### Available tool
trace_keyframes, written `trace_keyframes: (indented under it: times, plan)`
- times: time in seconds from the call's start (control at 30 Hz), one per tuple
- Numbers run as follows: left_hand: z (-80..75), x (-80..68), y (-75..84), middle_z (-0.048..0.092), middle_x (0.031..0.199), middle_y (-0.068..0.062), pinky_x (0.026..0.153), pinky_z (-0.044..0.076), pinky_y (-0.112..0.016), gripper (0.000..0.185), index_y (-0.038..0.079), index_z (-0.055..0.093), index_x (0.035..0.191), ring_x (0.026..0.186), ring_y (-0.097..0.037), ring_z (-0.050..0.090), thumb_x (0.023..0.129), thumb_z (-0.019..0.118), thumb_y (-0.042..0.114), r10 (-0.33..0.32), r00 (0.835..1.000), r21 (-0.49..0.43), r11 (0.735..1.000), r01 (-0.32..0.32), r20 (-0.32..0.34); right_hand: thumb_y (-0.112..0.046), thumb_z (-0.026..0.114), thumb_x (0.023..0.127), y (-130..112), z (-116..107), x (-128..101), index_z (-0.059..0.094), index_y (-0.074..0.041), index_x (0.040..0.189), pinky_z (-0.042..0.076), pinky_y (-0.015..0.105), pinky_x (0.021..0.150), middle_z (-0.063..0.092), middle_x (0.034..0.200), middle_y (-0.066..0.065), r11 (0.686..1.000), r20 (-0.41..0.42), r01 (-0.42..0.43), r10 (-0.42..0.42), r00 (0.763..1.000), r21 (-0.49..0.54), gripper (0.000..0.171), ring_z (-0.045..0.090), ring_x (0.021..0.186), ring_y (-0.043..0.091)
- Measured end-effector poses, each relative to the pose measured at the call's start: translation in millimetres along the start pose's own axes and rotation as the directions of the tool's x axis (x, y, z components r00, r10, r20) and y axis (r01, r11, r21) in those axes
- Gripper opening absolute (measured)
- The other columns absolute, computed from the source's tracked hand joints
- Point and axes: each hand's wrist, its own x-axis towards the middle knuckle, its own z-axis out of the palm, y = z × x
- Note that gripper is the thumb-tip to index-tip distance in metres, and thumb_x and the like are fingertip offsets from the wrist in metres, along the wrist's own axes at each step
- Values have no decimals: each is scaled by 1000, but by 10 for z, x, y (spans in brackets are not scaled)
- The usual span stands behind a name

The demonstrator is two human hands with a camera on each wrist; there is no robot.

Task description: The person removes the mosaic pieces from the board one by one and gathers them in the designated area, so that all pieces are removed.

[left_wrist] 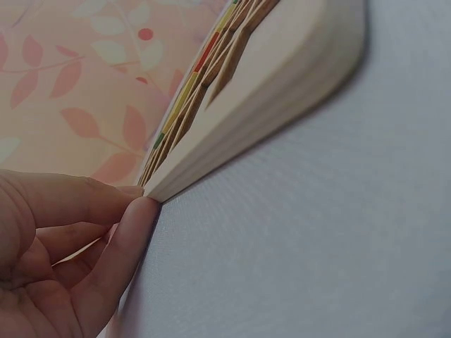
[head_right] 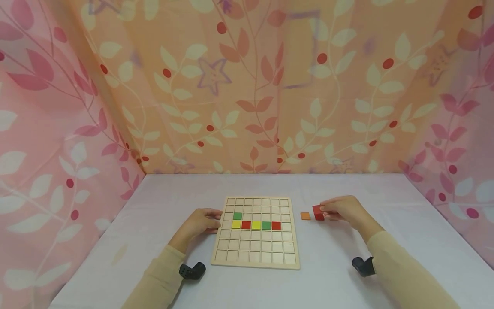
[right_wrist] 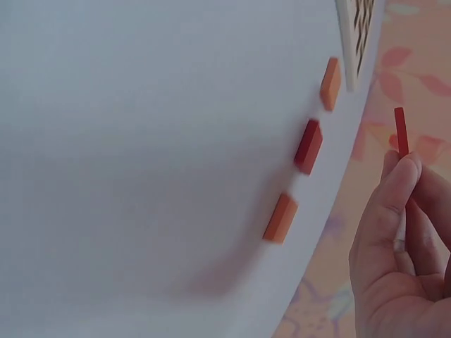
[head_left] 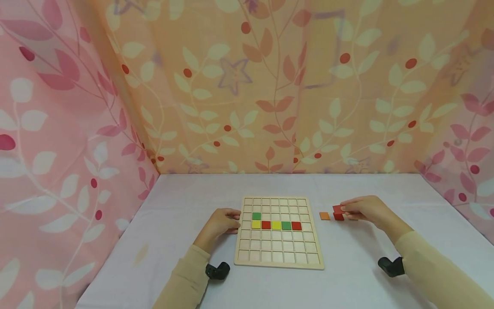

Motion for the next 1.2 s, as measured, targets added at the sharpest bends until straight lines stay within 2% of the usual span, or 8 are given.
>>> trace_keyframes:
  times: [0.33, 0.53, 0.73, 1.2]
  plan:
    - [-10, 2, -18, 60, 100, -10, 61, 57, -26, 42, -1, 60, 117, 69, -11, 61, 76, 66, -7, -19, 1000, 11, 1000, 19, -7, -19, 69, 84, 145, -313, -34, 62, 6, 113, 56, 25, 73, 69, 84, -1, 999, 23, -24, 23, 999, 36, 39, 66, 71, 10]
    - [-9, 12, -26, 60, 100, -10, 61, 57, -26, 41, 0, 61, 117, 68, -11, 61, 76, 66, -6, -8, 1000, 16, 1000, 8, -6, -26, 69, 84, 248, -491, -27, 65, 1, 113, 56, 24, 74, 69, 85, -4, 998, 5, -67, 67, 998, -6, 40, 66, 74, 13]
    - [-2, 20, -22, 60, 100, -10, 61, 57, -27, 43, 0, 61, 117, 68, -10, 62, 75, 67, -8, 1, 1000, 15, 1000, -1, -8, -26, 70, 83, 351, -637, -2, 66, 0, 110, 56, 24, 72, 66, 83, -5, 996, -22, -90, 89, 996, -28, 38, 64, 73, 12]
    - [6, -7, 3, 60, 99, -11, 61, 57, -27, 44, -2, 60, 117, 70, -13, 62, 74, 66, -9, 1, 1000, 2, 1000, -1, 1, -20, 70, 83, 479, -727, 104, 69, -2, 103, 56, 22, 68, 66, 78, -3, 988, -46, -149, 151, 987, 37, 28, 63, 67, 10]
